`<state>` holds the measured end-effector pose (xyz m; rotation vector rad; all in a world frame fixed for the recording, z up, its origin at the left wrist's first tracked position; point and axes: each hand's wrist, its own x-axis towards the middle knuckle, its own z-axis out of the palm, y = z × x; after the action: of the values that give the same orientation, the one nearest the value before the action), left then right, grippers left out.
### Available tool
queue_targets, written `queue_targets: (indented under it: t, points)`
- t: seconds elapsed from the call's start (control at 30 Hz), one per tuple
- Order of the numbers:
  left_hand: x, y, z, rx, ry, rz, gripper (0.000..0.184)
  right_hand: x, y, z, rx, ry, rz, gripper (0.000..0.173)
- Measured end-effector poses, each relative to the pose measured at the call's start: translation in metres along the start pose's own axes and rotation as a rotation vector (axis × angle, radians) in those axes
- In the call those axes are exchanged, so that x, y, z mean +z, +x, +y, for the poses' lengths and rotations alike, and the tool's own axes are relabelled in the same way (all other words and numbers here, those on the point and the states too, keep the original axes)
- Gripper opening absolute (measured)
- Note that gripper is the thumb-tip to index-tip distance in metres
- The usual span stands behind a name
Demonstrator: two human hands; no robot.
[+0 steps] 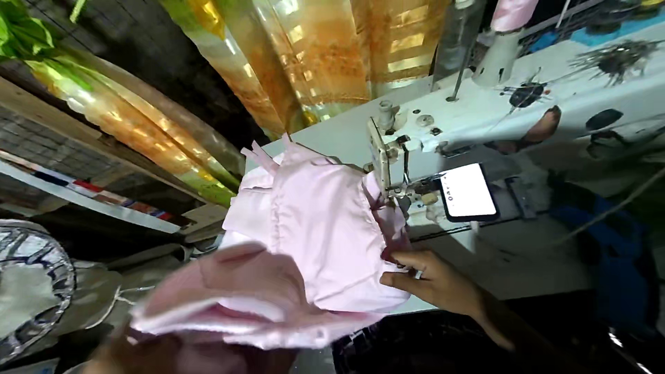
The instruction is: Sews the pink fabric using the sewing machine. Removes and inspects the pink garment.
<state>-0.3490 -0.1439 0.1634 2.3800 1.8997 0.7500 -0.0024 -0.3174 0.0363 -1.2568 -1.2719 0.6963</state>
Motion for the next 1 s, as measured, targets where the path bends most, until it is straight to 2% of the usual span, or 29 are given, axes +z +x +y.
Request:
queue_targets:
  t: [0.07, 0.1, 0.2, 0.23, 0.27, 0.33, 0.4, 0.47, 0.5, 0.53, 0.6, 0.63, 0.67, 0.7, 0.73, 0.8, 0.87, 0.9, 0.93, 0.97, 1.0]
  points:
    - [-0.009, 0.054, 0.003, 0.228, -0.140, 0.202, 0.043, 0.004, -0.010, 0.000, 0.042, -0.007, 0.043, 0.031]
    - [-0.011, 0.080, 0.017, 0.350, -0.294, 0.259, 0.038, 0.008, -0.015, 0.001, 0.049, 0.002, 0.068, 0.032]
    - [0.013, 0.170, 0.075, 0.670, -0.851, 0.313, 0.030, 0.014, -0.017, -0.001, 0.035, 0.079, 0.201, 0.032]
    - [0.025, 0.193, 0.094, 0.707, -0.992, 0.322, 0.024, 0.013, -0.016, -0.004, 0.021, 0.117, 0.243, 0.030]
    - [0.031, 0.199, 0.112, 0.644, -1.060, 0.315, 0.020, 0.012, -0.013, -0.007, 0.006, 0.150, 0.281, 0.028]
    - [0.024, 0.169, 0.125, 0.432, -1.001, 0.217, 0.020, 0.006, -0.010, -0.012, -0.029, 0.175, 0.330, 0.027]
    - [0.030, 0.111, 0.104, 0.253, -0.922, 0.262, 0.030, 0.000, -0.010, -0.013, -0.061, 0.132, 0.313, 0.030]
    - [0.056, 0.079, 0.067, 0.076, -0.935, 0.237, 0.041, 0.000, -0.011, -0.011, -0.083, -0.007, 0.223, 0.028]
    - [0.073, 0.070, 0.041, 0.070, -0.825, 0.154, 0.046, 0.002, -0.011, -0.009, -0.095, -0.112, 0.141, 0.027]
    - [0.084, 0.058, 0.014, 0.108, -0.592, -0.026, 0.054, 0.005, -0.011, -0.006, -0.110, -0.225, 0.037, 0.026]
    - [0.083, 0.052, -0.040, 0.166, -0.095, -0.566, 0.070, 0.016, -0.016, 0.007, -0.139, -0.435, -0.148, 0.023]
    - [0.075, 0.055, -0.054, 0.145, 0.044, -0.733, 0.083, 0.021, -0.019, 0.014, -0.151, -0.507, -0.176, 0.021]
    - [0.062, 0.057, -0.058, 0.148, 0.094, -0.772, 0.088, 0.025, -0.021, 0.020, -0.164, -0.547, -0.169, 0.019]
    - [0.044, 0.058, -0.051, 0.212, 0.072, -0.717, 0.083, 0.027, -0.023, 0.024, -0.163, -0.555, -0.150, 0.019]
    - [0.028, 0.060, -0.034, 0.342, 0.016, -0.621, 0.071, 0.028, -0.024, 0.024, -0.145, -0.544, -0.139, 0.020]
    - [0.019, 0.056, 0.036, 0.644, -0.178, -0.467, 0.045, 0.029, -0.024, 0.020, -0.115, -0.519, -0.135, 0.021]
    - [0.044, 0.026, 0.125, 0.957, -0.414, -0.478, 0.030, 0.029, -0.024, 0.017, -0.127, -0.539, -0.134, 0.022]
    - [0.063, 0.007, 0.165, 1.092, -0.422, -0.545, 0.025, 0.029, -0.025, 0.014, -0.132, -0.565, -0.131, 0.022]
    - [0.084, -0.009, 0.193, 1.177, -0.343, -0.634, 0.021, 0.028, -0.027, 0.012, -0.138, -0.604, -0.116, 0.021]
    - [0.103, -0.021, 0.212, 1.189, -0.191, -0.712, 0.018, 0.028, -0.029, 0.009, -0.141, -0.639, -0.092, 0.020]
    - [0.117, -0.031, 0.226, 1.130, 0.017, -0.769, 0.020, 0.028, -0.032, 0.008, -0.117, -0.670, -0.096, 0.022]
